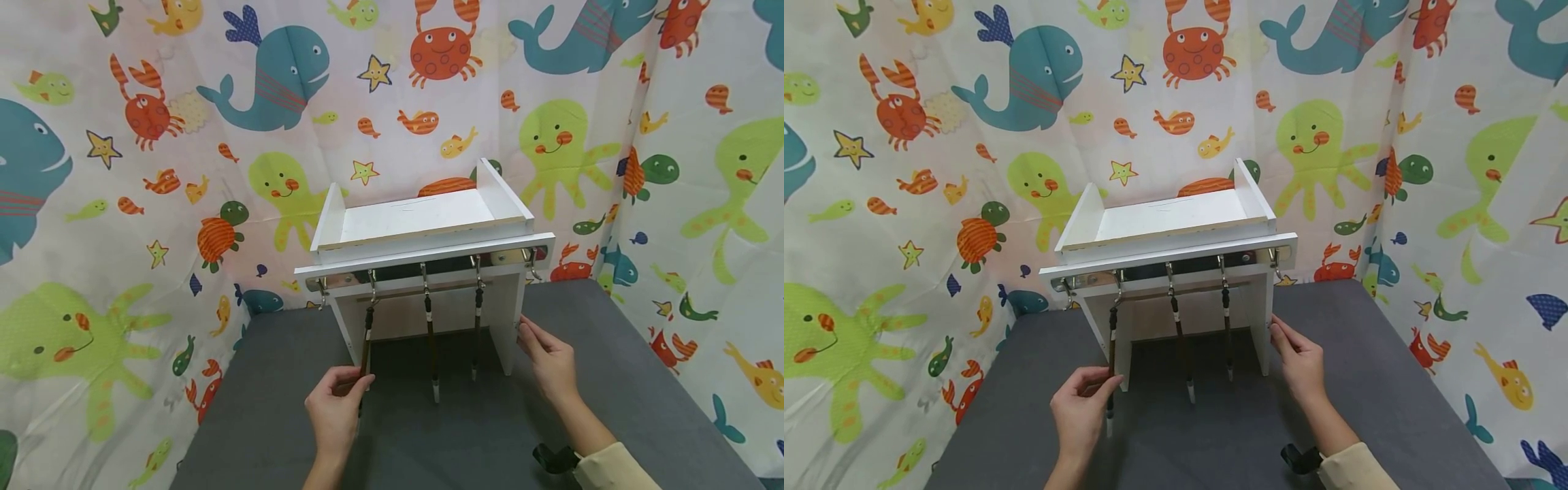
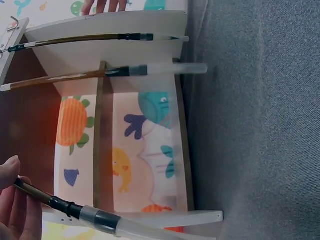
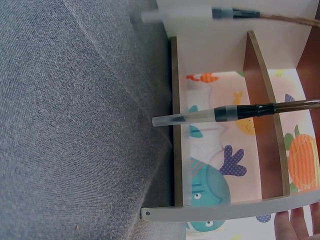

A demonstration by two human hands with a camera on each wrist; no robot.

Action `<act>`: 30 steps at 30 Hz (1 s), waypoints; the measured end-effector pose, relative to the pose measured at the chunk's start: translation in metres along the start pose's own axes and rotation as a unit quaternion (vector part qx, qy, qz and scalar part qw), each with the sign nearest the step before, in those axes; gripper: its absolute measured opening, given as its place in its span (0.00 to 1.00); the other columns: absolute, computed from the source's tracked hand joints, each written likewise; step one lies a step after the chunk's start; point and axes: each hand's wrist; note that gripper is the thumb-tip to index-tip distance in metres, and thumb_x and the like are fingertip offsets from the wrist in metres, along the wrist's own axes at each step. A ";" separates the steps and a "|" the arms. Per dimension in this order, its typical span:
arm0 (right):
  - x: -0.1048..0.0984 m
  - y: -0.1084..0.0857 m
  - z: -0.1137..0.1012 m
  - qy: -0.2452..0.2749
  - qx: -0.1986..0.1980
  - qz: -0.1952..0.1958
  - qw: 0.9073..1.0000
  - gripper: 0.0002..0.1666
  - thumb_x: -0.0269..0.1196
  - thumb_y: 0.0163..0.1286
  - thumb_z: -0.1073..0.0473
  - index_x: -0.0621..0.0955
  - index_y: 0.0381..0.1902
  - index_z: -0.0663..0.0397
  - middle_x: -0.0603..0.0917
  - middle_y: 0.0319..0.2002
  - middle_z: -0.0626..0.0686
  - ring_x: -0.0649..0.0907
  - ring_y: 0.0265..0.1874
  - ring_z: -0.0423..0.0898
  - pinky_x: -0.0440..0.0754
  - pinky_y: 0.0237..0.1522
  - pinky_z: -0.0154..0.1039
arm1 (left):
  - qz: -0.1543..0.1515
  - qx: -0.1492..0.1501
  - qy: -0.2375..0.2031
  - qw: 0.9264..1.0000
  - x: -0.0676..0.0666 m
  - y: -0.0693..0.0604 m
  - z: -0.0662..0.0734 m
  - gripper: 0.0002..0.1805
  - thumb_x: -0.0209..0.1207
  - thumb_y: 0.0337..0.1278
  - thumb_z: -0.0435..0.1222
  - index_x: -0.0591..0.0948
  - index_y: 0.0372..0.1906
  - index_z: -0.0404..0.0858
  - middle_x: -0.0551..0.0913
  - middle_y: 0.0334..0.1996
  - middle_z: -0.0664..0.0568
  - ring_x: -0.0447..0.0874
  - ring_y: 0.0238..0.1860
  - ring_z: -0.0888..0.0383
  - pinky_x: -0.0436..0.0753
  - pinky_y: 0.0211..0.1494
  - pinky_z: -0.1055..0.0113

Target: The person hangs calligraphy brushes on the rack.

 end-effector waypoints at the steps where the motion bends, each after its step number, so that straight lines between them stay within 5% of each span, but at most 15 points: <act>1: 0.000 0.000 0.000 -0.001 -0.001 -0.001 1.000 0.24 0.64 0.74 0.57 0.80 0.62 0.64 0.87 0.49 0.35 0.86 0.47 0.29 0.82 0.48 0.27 | 0.003 0.003 -0.003 1.000 0.000 0.000 0.000 0.10 0.79 0.43 0.35 0.88 0.30 0.46 0.89 0.29 0.55 0.89 0.27 0.56 0.87 0.31 0.68; 16: 0.000 0.001 0.002 0.010 0.003 -0.002 1.000 0.25 0.64 0.73 0.57 0.79 0.63 0.66 0.87 0.50 0.36 0.86 0.48 0.29 0.82 0.48 0.27 | 0.032 0.036 -0.002 0.999 0.000 0.000 -0.006 0.11 0.79 0.42 0.31 0.88 0.30 0.43 0.89 0.28 0.56 0.89 0.28 0.56 0.87 0.31 0.66; 30: 0.001 0.000 -0.002 0.008 0.005 -0.004 1.000 0.25 0.64 0.73 0.56 0.79 0.63 0.64 0.87 0.51 0.37 0.86 0.48 0.29 0.82 0.49 0.29 | 0.034 0.021 -0.008 0.999 0.000 0.001 -0.009 0.10 0.79 0.42 0.33 0.88 0.30 0.43 0.89 0.27 0.55 0.89 0.29 0.58 0.86 0.32 0.68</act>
Point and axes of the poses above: each hand's wrist, its own y-axis towards the middle knuckle, its own x-axis out of the palm, z = x × y
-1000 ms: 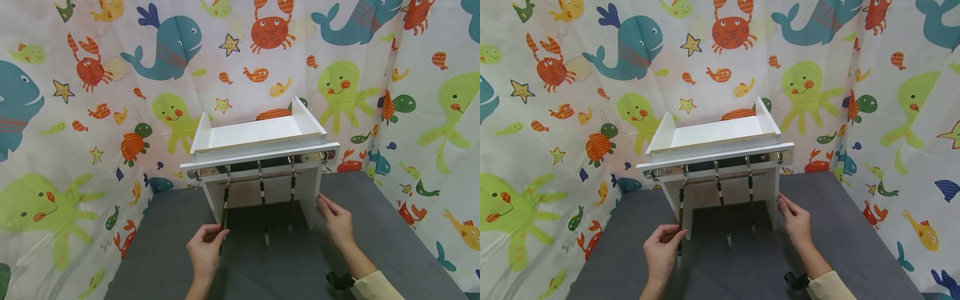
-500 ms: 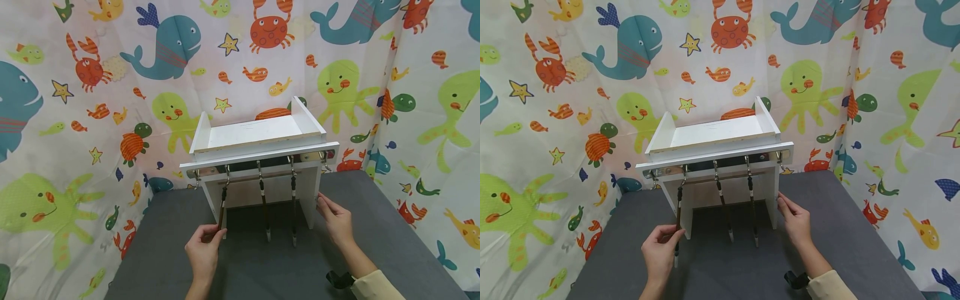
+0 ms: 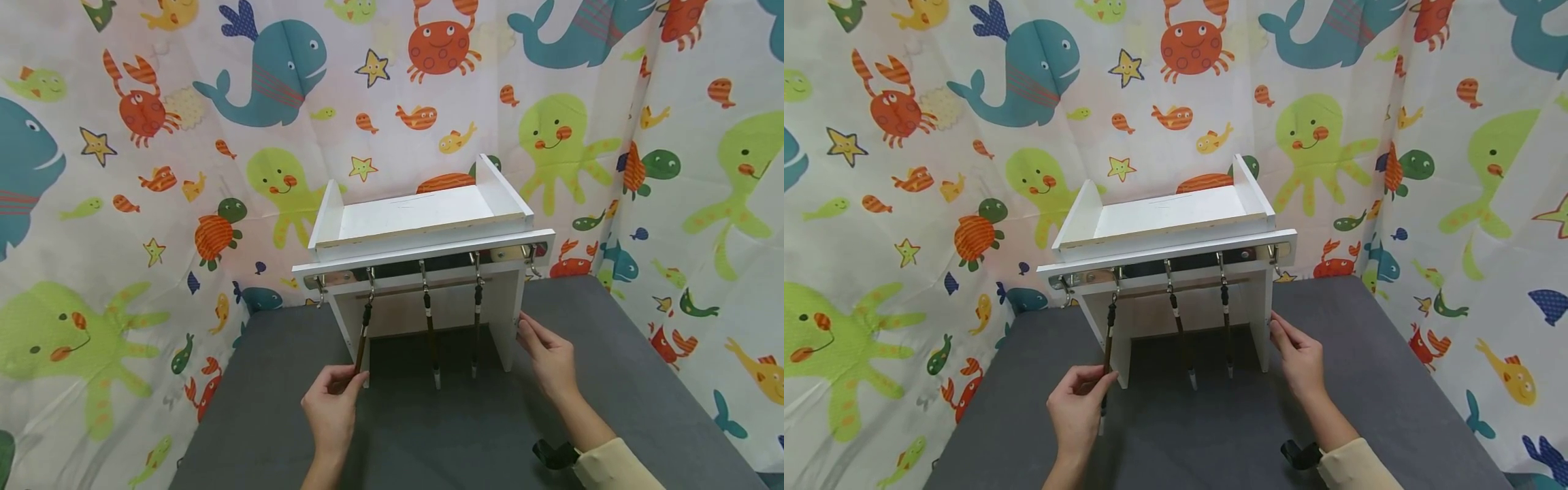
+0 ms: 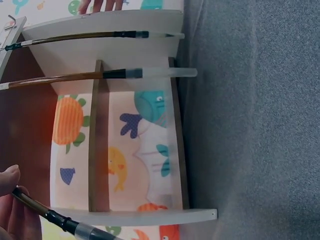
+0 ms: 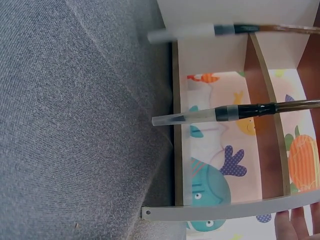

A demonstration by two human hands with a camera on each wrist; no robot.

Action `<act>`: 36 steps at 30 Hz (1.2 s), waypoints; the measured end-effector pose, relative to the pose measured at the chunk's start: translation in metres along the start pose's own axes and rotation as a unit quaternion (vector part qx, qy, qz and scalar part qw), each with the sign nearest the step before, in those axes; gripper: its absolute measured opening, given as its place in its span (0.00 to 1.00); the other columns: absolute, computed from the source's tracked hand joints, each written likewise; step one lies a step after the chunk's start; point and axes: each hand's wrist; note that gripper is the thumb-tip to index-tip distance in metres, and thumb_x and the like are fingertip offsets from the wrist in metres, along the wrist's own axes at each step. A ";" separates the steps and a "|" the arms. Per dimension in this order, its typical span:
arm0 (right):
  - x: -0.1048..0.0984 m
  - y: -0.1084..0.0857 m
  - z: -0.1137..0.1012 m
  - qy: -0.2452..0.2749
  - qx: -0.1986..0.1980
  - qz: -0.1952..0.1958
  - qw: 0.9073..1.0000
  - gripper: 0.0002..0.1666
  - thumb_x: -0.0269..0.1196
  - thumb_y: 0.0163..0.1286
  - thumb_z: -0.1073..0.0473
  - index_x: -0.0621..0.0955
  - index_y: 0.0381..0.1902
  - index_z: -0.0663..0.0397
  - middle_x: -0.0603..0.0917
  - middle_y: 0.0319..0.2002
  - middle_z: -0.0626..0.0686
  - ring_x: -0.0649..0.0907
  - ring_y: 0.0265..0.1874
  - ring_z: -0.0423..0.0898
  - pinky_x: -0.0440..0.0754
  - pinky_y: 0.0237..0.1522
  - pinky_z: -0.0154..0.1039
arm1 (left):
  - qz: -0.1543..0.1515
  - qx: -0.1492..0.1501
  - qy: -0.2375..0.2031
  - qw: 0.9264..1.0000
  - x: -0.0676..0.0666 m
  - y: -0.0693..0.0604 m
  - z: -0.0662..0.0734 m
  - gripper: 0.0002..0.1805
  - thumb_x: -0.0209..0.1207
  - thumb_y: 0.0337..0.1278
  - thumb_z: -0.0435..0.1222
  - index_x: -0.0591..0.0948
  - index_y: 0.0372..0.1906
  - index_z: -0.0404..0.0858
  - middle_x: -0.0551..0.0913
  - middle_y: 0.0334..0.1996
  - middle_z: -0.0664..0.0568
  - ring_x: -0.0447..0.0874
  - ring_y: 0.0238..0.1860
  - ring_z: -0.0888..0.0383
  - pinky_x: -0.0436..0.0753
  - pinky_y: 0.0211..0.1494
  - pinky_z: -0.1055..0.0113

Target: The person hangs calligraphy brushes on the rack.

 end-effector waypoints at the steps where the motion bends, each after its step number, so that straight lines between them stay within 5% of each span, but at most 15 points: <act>1: 0.000 0.000 0.000 0.000 0.001 0.000 1.000 0.25 0.64 0.73 0.56 0.79 0.63 0.64 0.87 0.51 0.37 0.86 0.49 0.29 0.82 0.49 0.29 | 0.002 0.001 0.001 1.000 0.000 0.000 0.000 0.10 0.79 0.42 0.33 0.88 0.30 0.44 0.89 0.27 0.55 0.89 0.29 0.59 0.86 0.32 0.68; 13: 0.000 -0.001 0.001 -0.002 0.008 -0.001 1.000 0.26 0.64 0.73 0.55 0.79 0.64 0.63 0.87 0.52 0.38 0.86 0.49 0.29 0.82 0.49 0.28 | 0.023 0.039 0.005 0.999 0.001 0.001 -0.002 0.10 0.79 0.41 0.30 0.88 0.29 0.41 0.89 0.25 0.52 0.87 0.26 0.56 0.82 0.29 0.75; 21: 0.003 -0.002 0.002 0.006 0.002 -0.001 1.000 0.25 0.64 0.73 0.56 0.79 0.63 0.65 0.87 0.51 0.37 0.86 0.49 0.30 0.82 0.49 0.29 | 0.015 -0.019 -0.001 1.000 0.006 0.001 -0.009 0.09 0.79 0.42 0.34 0.88 0.29 0.41 0.89 0.27 0.49 0.88 0.28 0.50 0.82 0.29 0.72; 28: -0.001 -0.001 0.002 0.001 0.003 -0.010 1.000 0.26 0.64 0.73 0.56 0.79 0.63 0.64 0.87 0.52 0.38 0.86 0.50 0.30 0.82 0.50 0.28 | 0.009 -0.023 -0.014 1.000 0.017 0.000 -0.025 0.11 0.80 0.43 0.38 0.88 0.31 0.44 0.89 0.29 0.52 0.87 0.30 0.56 0.83 0.34 0.71; 36: -0.015 -0.011 -0.003 -0.136 -0.011 -0.023 0.990 0.24 0.61 0.75 0.48 0.81 0.65 0.49 0.85 0.58 0.47 0.85 0.49 0.27 0.79 0.48 0.20 | -0.059 -0.032 -0.041 0.997 0.018 0.005 -0.030 0.16 0.79 0.41 0.33 0.87 0.38 0.38 0.89 0.35 0.43 0.87 0.36 0.46 0.85 0.39 0.67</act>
Point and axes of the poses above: each hand's wrist, its own y-axis towards the middle knuckle, its own x-axis out of the palm, z = x × y
